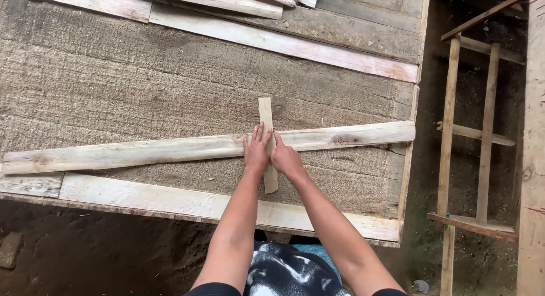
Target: A person uses a utility knife to score and cut thin strips of wood veneer on a wooden workbench.
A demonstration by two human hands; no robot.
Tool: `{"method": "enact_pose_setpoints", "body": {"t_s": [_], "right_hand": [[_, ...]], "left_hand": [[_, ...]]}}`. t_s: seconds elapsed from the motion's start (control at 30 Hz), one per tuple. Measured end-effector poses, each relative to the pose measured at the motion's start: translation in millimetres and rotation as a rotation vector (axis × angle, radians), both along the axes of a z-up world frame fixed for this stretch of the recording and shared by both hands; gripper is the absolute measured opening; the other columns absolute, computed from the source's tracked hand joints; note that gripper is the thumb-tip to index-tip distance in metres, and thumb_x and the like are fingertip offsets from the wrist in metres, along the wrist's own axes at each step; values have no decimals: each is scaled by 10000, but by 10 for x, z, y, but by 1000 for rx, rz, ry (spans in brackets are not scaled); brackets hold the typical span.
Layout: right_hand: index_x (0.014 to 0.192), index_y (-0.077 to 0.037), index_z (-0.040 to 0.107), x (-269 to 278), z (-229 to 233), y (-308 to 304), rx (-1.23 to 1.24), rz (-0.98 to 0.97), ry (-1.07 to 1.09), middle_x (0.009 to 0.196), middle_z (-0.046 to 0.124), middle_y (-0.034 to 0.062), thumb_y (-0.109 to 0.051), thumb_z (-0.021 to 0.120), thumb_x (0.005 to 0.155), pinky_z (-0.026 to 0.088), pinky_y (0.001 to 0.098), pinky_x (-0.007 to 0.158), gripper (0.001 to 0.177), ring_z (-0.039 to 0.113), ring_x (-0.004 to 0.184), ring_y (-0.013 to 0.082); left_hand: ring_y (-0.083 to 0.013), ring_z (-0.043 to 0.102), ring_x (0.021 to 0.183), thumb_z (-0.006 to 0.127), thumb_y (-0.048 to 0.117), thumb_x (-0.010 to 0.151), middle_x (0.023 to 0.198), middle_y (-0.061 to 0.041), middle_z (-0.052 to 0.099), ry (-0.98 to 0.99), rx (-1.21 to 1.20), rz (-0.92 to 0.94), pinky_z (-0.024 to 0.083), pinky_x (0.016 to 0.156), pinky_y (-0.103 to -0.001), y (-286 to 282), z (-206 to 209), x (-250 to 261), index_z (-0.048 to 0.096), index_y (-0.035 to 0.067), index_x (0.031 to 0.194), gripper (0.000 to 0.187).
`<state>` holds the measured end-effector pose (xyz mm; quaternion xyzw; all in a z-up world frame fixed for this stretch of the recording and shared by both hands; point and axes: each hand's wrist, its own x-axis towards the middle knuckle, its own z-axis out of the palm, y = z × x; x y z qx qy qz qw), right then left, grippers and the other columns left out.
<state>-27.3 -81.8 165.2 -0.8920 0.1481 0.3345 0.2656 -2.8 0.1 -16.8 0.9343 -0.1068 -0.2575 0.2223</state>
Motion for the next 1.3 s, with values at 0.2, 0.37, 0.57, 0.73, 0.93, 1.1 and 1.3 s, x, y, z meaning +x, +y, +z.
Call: {"method": "enact_pose_setpoints", "body": {"t_s": [0.2,0.37,0.57,0.73,0.93,1.1,1.3], "right_hand": [[1607,-184,263,-57,-102,0,7,29,-6,1171,668,378,-220,319,999,509,614,985,612,636,1178,542],[1624,-162,240,-357,-538,-98,-11,53,19,1143,678,368,-247,345,1012,525,609,945,626,654,1145,537],[1619,-112,227,-643,-190,-26,18,59,32,1126,683,370,-182,324,1018,533,602,916,612,664,1121,535],[1631,-160,238,-693,-31,-102,52,35,99,1157,698,329,-209,299,1034,530,595,922,603,655,1164,509],[1610,-113,282,-340,-56,-155,104,-157,-64,993,710,309,-182,302,1039,596,504,787,576,729,912,414],[1298,-51,488,-195,-963,-201,-8,-77,-12,1120,702,305,-382,334,975,554,600,893,487,702,1073,472],[1247,2,503,-87,-739,-96,-29,-67,-2,1184,676,323,-308,326,963,534,627,933,456,676,1110,515]], "left_hand": [[-184,69,1594,730,294,901,1738,69,5,4,17,-14,136,1253,-637,-3,-21,14,286,328,1614,841],[-193,55,1596,866,216,746,1739,55,-31,-4,56,-39,140,1246,-652,-10,-105,44,257,313,1625,1073],[-199,53,1595,944,267,653,1741,35,-11,-19,73,-39,137,1241,-647,-10,-117,27,269,304,1624,1183],[-196,48,1595,956,293,639,1740,38,-15,-9,84,-49,138,1237,-653,-16,-141,10,263,308,1624,1205],[-202,61,1595,959,259,644,1741,32,-1,1,41,-24,127,1245,-643,-16,-26,44,279,291,1622,1192],[-194,60,1594,925,196,701,1740,42,-9,4,47,-29,137,1245,-642,-5,-53,9,272,303,1621,1133],[-208,76,1595,850,177,786,1741,32,5,-4,30,-35,156,1237,-662,5,-84,35,276,300,1623,1023]]}}
